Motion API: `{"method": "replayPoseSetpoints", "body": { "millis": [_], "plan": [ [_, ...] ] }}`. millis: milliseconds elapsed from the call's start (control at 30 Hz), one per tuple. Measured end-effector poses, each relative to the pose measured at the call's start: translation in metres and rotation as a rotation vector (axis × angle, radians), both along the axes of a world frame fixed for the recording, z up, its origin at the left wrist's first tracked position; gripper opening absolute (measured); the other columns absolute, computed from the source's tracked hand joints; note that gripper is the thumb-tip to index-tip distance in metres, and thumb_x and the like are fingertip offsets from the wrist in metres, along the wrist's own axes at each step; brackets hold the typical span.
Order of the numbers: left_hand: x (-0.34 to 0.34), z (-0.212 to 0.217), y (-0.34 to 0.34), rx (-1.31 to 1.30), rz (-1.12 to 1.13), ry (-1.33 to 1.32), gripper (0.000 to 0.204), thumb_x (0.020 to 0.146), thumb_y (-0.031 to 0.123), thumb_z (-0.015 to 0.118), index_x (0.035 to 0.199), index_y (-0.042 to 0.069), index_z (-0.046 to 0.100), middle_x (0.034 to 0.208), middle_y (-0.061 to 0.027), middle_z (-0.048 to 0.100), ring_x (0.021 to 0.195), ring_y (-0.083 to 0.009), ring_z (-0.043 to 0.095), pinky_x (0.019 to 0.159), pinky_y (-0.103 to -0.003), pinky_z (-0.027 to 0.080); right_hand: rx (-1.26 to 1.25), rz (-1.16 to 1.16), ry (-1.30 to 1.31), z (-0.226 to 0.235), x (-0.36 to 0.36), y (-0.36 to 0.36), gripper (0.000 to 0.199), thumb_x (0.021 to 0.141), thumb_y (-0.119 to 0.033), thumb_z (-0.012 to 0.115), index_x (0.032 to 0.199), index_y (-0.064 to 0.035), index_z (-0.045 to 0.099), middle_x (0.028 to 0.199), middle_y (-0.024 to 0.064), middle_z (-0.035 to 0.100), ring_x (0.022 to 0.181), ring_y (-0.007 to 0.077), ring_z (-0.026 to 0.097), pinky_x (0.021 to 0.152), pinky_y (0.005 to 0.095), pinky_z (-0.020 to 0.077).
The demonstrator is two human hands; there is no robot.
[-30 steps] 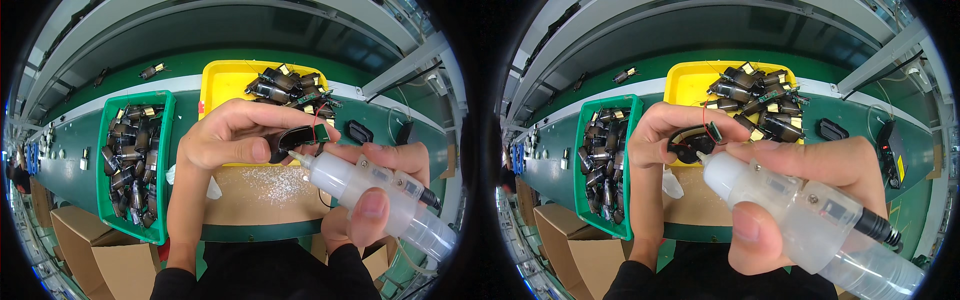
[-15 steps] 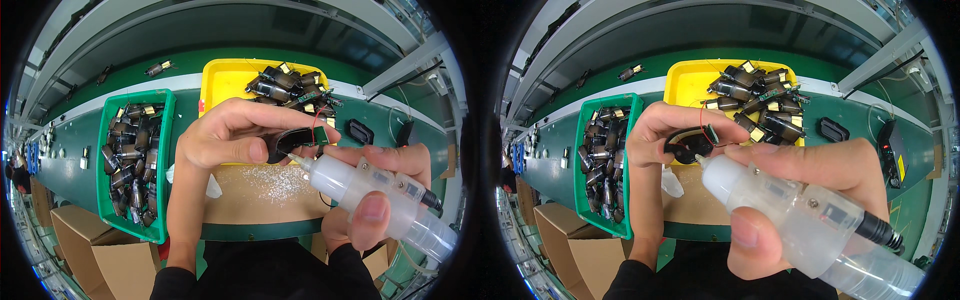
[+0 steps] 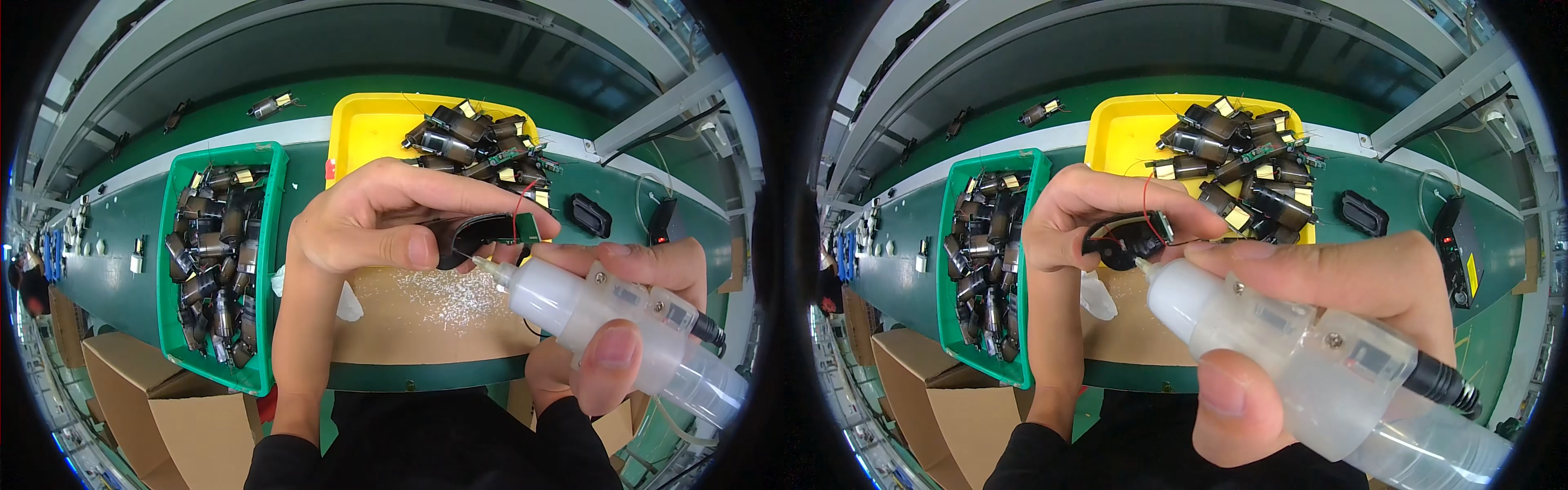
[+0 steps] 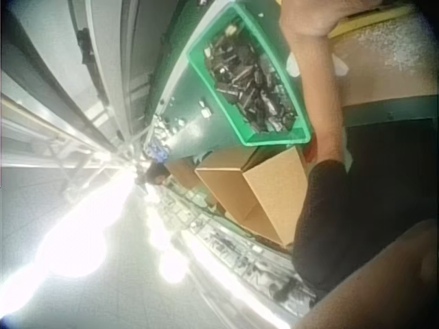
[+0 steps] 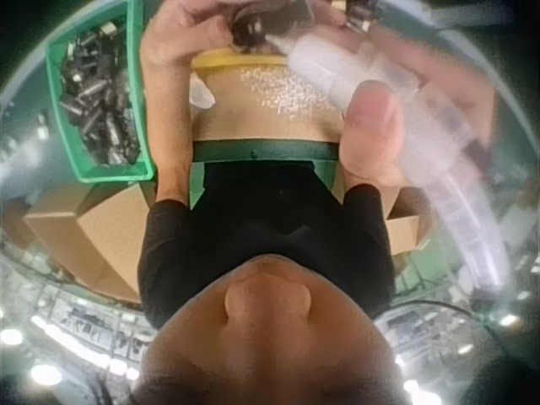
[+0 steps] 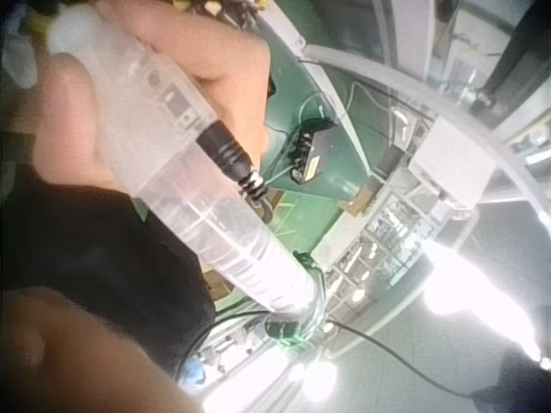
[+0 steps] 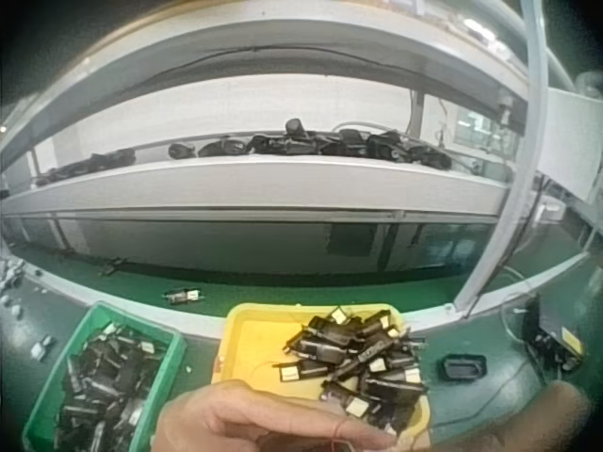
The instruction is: The person repeatedly picks up small black electronic components from a yellow tray and applies a clear liquid from a syringe-like dispenser into the components. After each application, the person places the component into a green bin. The process is repeated continuously throughout the clip.
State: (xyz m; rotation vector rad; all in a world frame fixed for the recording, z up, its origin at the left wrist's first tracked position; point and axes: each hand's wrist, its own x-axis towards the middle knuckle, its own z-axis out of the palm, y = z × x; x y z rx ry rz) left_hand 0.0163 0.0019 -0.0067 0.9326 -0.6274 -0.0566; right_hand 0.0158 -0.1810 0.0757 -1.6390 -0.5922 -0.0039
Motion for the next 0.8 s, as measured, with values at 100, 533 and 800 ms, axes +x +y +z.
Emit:
{"method": "replayPoseSetpoints", "body": {
  "millis": [100,533,800],
  "plan": [
    [-0.0021,-0.0005,-0.0032,0.030,0.077,0.030,0.069,0.073,0.041,0.062,0.109,-0.016,0.049,0.101,-0.0256,0.055,0.079,-0.0212,0.054,0.068,-0.029,0.041,0.018,-0.004,0.004,-0.0032,-0.0002,0.0011,0.044,0.077,-0.033,0.059,0.094,0.0025,0.040,0.078,0.0210,0.061,0.070,0.0210,0.062,0.068,0.0265,0.0511],
    [-0.0031,-0.0019,-0.0073,0.012,0.152,0.055,0.077,0.068,0.047,0.064,0.103,-0.020,0.051,0.088,-0.0228,0.058,0.065,-0.0189,0.054,0.055,-0.027,0.039,0.034,0.006,0.021,-0.0033,-0.0008,-0.0002,0.047,0.076,-0.035,0.061,0.095,0.0017,0.039,0.081,0.0220,0.061,0.069,0.0215,0.061,0.068,0.0277,0.0516],
    [-0.0021,-0.0022,-0.0072,0.014,0.165,0.035,0.077,0.067,0.047,0.065,0.103,-0.019,0.052,0.090,-0.0229,0.058,0.066,-0.0185,0.054,0.057,-0.027,0.040,0.029,0.021,0.065,-0.0019,0.0002,-0.0024,0.048,0.076,-0.036,0.061,0.096,0.0015,0.038,0.083,0.0222,0.061,0.069,0.0215,0.061,0.068,0.0275,0.0515]
  ]
}}
